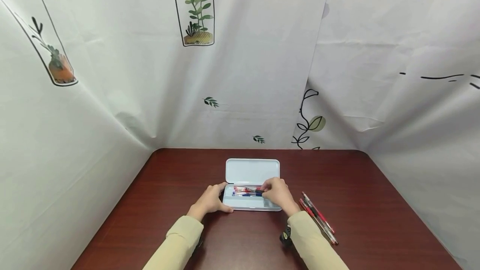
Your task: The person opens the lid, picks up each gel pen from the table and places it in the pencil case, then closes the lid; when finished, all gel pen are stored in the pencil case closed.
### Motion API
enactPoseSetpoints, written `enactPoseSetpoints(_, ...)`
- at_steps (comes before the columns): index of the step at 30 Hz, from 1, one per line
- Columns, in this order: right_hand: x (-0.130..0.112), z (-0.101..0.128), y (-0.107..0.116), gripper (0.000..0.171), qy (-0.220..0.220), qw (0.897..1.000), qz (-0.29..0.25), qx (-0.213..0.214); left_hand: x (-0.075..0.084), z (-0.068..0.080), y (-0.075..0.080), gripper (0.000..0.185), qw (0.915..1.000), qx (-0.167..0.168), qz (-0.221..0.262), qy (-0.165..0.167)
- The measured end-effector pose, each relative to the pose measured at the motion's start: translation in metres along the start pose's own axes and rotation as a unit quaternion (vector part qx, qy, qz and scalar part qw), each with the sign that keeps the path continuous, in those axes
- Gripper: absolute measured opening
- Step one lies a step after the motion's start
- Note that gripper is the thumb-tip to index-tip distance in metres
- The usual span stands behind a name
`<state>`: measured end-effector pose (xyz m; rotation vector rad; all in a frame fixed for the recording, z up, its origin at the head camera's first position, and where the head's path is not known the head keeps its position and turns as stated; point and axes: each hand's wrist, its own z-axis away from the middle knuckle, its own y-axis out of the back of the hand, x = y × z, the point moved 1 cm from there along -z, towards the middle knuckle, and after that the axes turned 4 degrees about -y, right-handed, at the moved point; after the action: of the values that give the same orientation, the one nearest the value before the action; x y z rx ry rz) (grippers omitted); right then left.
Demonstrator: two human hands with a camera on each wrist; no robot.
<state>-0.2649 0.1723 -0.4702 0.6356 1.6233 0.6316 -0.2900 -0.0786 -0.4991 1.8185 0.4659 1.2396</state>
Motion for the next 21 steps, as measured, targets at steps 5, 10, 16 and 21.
enactPoseSetpoints(5,-0.0021,-0.0025,-0.0020,0.009,0.009,1.000,0.001,-0.006,0.0026,0.0024,0.0017,0.091,1.0000,0.003,0.002,-0.001)
enactPoseSetpoints(10,-0.0011,-0.0015,-0.0043,0.010,0.006,1.000,-0.004,-0.010,0.0042,0.0044,0.0010,0.090,1.0000,0.001,0.003,-0.005)
enactPoseSetpoints(16,-0.0001,-0.0051,-0.0071,0.014,0.019,1.000,0.000,-0.010,0.0042,0.0041,0.0010,0.091,1.0000,0.002,0.000,-0.003)
enactPoseSetpoints(21,-0.0016,-0.0083,-0.0079,0.014,0.033,0.999,-0.002,-0.011,0.0058,0.0032,0.0031,0.090,1.0000,0.004,-0.001,-0.003)
